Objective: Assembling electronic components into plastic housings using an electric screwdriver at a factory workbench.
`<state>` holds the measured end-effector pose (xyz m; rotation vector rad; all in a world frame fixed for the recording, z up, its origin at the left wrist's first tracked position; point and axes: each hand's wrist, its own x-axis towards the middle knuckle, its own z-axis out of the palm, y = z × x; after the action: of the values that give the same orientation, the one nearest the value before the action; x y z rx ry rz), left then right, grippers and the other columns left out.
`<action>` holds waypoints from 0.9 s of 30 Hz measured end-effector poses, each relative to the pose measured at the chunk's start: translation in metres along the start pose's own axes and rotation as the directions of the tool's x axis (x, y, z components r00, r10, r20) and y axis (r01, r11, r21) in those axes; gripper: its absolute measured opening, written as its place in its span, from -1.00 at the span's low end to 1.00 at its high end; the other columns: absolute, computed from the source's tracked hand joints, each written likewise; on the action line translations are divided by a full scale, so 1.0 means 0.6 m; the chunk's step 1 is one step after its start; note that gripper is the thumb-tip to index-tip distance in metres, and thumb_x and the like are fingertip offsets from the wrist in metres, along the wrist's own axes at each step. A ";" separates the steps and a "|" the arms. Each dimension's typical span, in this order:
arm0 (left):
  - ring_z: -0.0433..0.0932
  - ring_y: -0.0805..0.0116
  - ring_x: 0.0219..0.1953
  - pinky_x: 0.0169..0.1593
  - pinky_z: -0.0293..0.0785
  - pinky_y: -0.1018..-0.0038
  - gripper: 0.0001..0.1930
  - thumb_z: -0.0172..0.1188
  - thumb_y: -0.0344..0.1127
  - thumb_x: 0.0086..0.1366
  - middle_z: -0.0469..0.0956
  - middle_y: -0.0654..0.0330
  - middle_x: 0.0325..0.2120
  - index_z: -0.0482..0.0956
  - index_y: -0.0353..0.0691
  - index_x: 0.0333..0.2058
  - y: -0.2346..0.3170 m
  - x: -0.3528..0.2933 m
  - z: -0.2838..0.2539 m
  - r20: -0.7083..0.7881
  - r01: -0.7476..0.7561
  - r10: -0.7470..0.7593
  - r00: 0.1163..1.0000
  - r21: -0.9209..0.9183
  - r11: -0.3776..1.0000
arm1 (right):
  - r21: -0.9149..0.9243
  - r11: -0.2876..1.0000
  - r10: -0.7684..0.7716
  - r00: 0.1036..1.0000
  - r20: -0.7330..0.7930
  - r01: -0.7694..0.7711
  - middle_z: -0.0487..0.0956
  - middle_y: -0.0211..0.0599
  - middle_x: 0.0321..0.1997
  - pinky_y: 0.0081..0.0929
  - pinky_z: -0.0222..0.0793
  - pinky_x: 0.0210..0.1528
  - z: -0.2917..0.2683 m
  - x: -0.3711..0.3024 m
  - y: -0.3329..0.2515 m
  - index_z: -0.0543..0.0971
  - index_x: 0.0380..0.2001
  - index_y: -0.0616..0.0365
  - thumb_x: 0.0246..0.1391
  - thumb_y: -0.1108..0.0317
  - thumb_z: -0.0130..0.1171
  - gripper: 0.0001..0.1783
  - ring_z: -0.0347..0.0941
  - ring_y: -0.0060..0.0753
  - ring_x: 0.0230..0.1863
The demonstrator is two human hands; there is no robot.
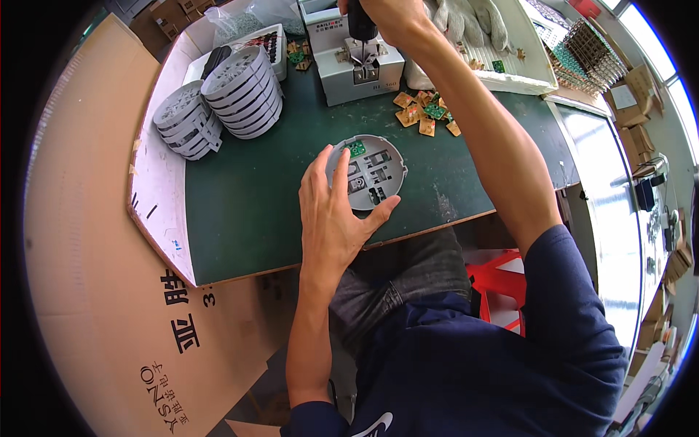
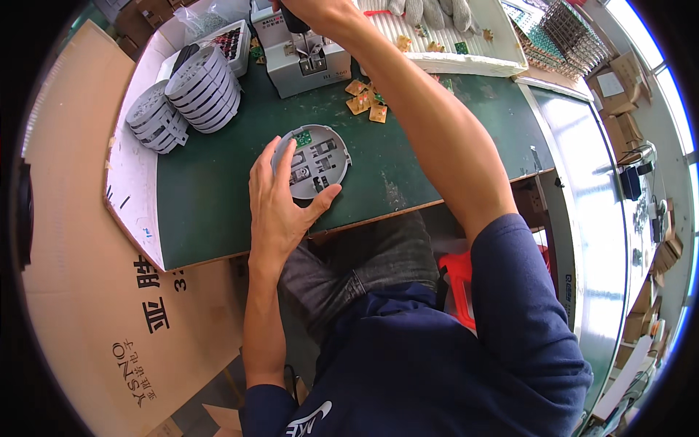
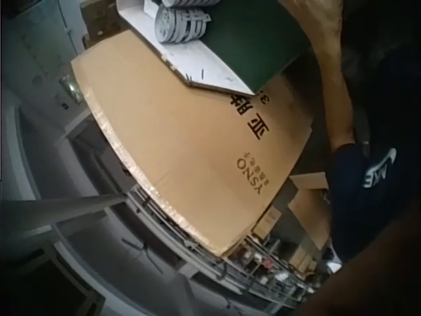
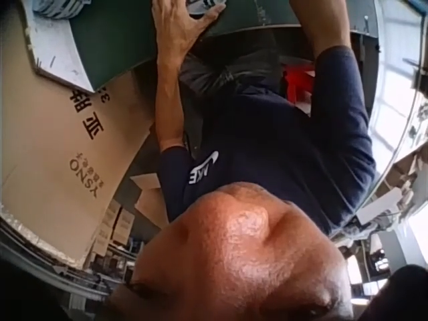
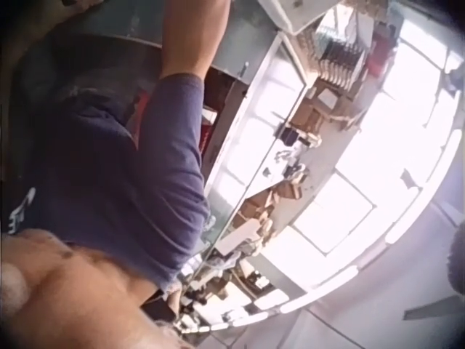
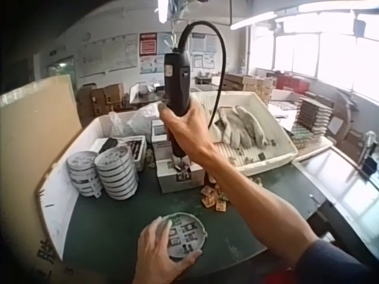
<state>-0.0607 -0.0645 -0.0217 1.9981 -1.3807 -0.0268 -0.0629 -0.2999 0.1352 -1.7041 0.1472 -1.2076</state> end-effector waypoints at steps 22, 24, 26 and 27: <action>0.27 -0.12 0.33 0.35 0.27 0.04 -0.06 0.40 0.25 0.18 0.25 -0.13 0.31 0.38 -0.41 0.28 0.000 0.000 0.001 -0.012 -0.028 0.028 1.000 0.029 0.999 | 0.238 0.951 0.149 0.969 0.196 -0.195 0.49 -0.45 -0.54 -0.58 0.35 -0.56 0.026 -0.144 -0.043 0.47 0.13 0.30 0.30 0.32 0.24 -0.58 0.40 -0.64 -0.61; 0.27 -0.11 0.33 0.35 0.27 0.04 -0.07 0.40 0.25 0.18 0.25 -0.13 0.31 0.38 -0.41 0.28 -0.002 -0.002 0.001 -0.014 -0.027 0.028 1.000 0.033 0.999 | 0.232 0.948 0.176 0.965 0.195 -0.219 0.49 -0.45 -0.55 -0.58 0.34 -0.57 0.027 -0.146 -0.040 0.49 0.04 0.29 0.30 0.31 0.24 -0.65 0.40 -0.64 -0.62; 0.27 -0.10 0.33 0.35 0.27 0.04 -0.07 0.40 0.25 0.18 0.25 -0.13 0.30 0.39 -0.41 0.28 -0.002 -0.002 0.002 -0.018 -0.029 0.030 0.999 0.036 0.999 | 0.212 0.955 0.163 0.963 0.212 -0.209 0.49 -0.46 -0.58 -0.58 0.33 -0.59 0.026 -0.146 -0.030 0.50 -0.14 0.24 0.31 0.30 0.25 -0.76 0.40 -0.64 -0.63; 0.27 -0.10 0.33 0.35 0.27 0.04 -0.07 0.40 0.25 0.18 0.26 -0.13 0.30 0.39 -0.41 0.28 -0.003 -0.002 0.002 -0.019 -0.028 0.028 0.999 0.032 0.999 | 0.212 0.954 0.165 0.963 0.213 -0.210 0.49 -0.46 -0.58 -0.58 0.33 -0.59 0.025 -0.147 -0.027 0.50 -0.14 0.24 0.31 0.30 0.25 -0.76 0.40 -0.64 -0.63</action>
<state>-0.0605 -0.0635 -0.0238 1.9992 -1.4044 0.0272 -0.1013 -0.2307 0.0908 -1.5525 0.0458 -0.8764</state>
